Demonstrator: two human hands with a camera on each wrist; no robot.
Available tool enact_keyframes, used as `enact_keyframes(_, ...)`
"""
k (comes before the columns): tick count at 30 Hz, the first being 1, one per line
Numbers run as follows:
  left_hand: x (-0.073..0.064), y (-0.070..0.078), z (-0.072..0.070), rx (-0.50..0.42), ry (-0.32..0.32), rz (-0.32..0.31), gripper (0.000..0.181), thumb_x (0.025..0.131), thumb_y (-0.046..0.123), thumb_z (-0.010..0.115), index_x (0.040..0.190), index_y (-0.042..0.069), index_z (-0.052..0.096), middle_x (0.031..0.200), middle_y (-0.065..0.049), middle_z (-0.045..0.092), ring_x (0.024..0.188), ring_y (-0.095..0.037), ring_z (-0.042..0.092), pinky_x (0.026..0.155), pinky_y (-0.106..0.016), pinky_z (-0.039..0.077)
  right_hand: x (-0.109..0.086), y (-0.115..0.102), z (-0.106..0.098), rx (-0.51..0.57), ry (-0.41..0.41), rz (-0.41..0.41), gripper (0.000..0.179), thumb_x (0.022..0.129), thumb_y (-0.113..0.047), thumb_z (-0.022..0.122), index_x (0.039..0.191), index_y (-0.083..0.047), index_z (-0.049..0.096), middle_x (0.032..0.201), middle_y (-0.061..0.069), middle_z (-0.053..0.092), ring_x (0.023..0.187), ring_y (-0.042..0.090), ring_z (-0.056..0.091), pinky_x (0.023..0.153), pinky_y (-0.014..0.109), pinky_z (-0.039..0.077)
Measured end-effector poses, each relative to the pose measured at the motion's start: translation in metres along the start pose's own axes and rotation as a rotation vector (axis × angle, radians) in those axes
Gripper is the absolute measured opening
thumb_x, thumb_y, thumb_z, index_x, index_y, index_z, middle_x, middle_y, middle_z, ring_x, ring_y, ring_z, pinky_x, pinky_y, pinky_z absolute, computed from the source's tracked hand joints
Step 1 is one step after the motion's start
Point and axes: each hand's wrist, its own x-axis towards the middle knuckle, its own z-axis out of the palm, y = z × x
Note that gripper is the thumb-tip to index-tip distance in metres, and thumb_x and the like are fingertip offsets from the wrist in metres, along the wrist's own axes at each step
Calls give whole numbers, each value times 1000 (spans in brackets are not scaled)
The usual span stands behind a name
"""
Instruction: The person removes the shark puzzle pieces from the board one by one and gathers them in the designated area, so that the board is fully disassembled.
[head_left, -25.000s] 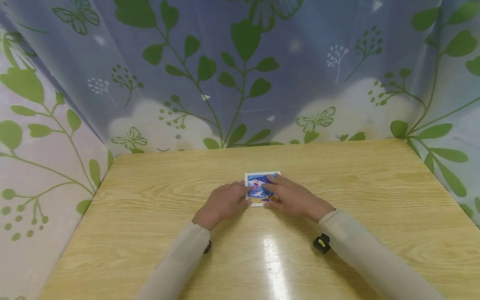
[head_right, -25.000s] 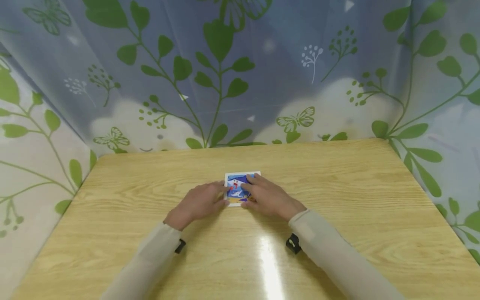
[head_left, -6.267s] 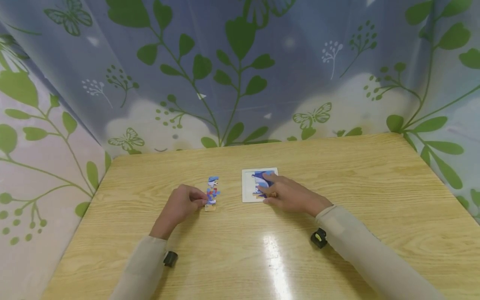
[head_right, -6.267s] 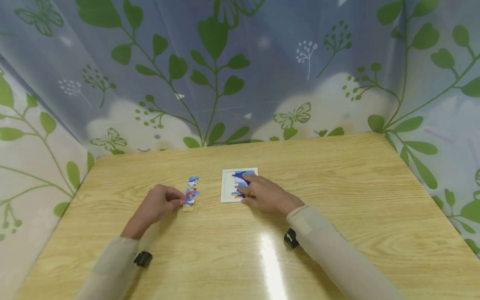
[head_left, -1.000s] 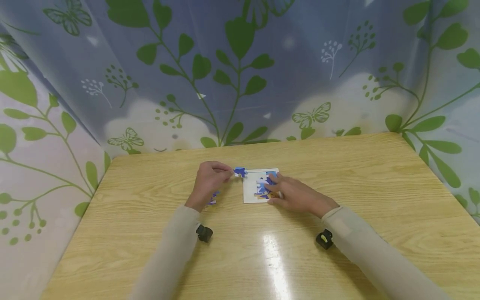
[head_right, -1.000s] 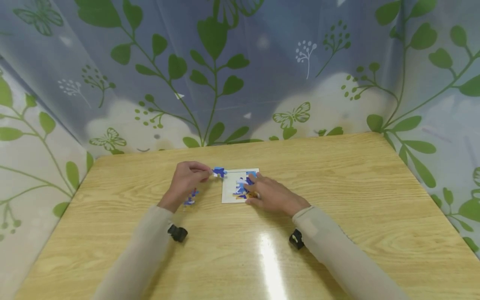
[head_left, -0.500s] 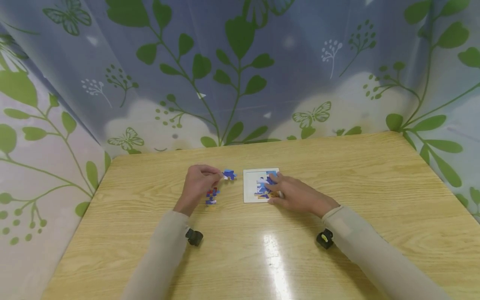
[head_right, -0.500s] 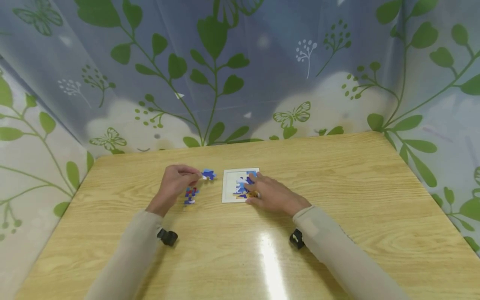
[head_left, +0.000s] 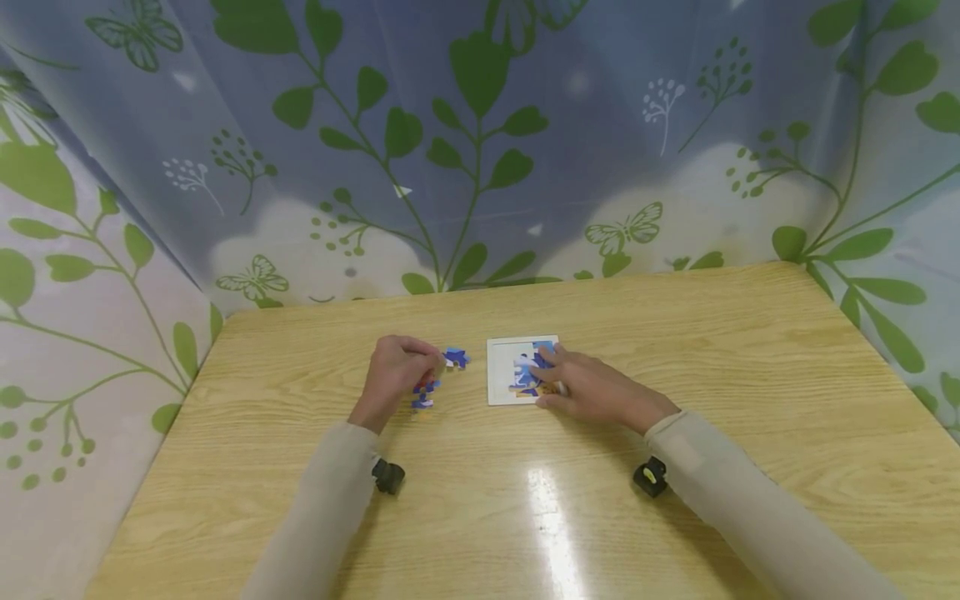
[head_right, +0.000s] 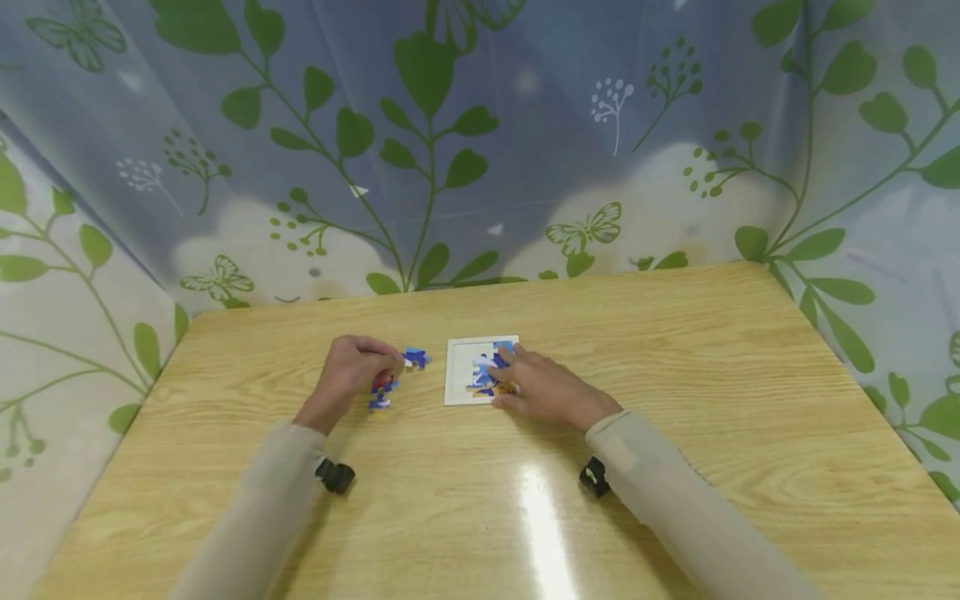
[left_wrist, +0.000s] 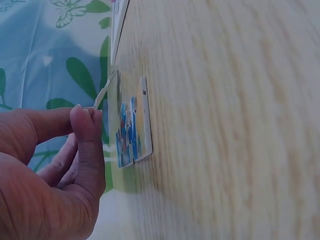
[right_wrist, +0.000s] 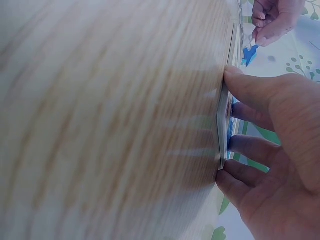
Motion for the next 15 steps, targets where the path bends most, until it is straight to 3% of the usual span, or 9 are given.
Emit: enact_keyframes(15,0,1,2,10,27,10,10,91,5,69,95,-3,75,83,-19,74,65,-23,68,61,-32,57,0,0,0,10,3,-9,53,102,-27,63,141,7,52,154,33,33,144,52,26,114,60,29)
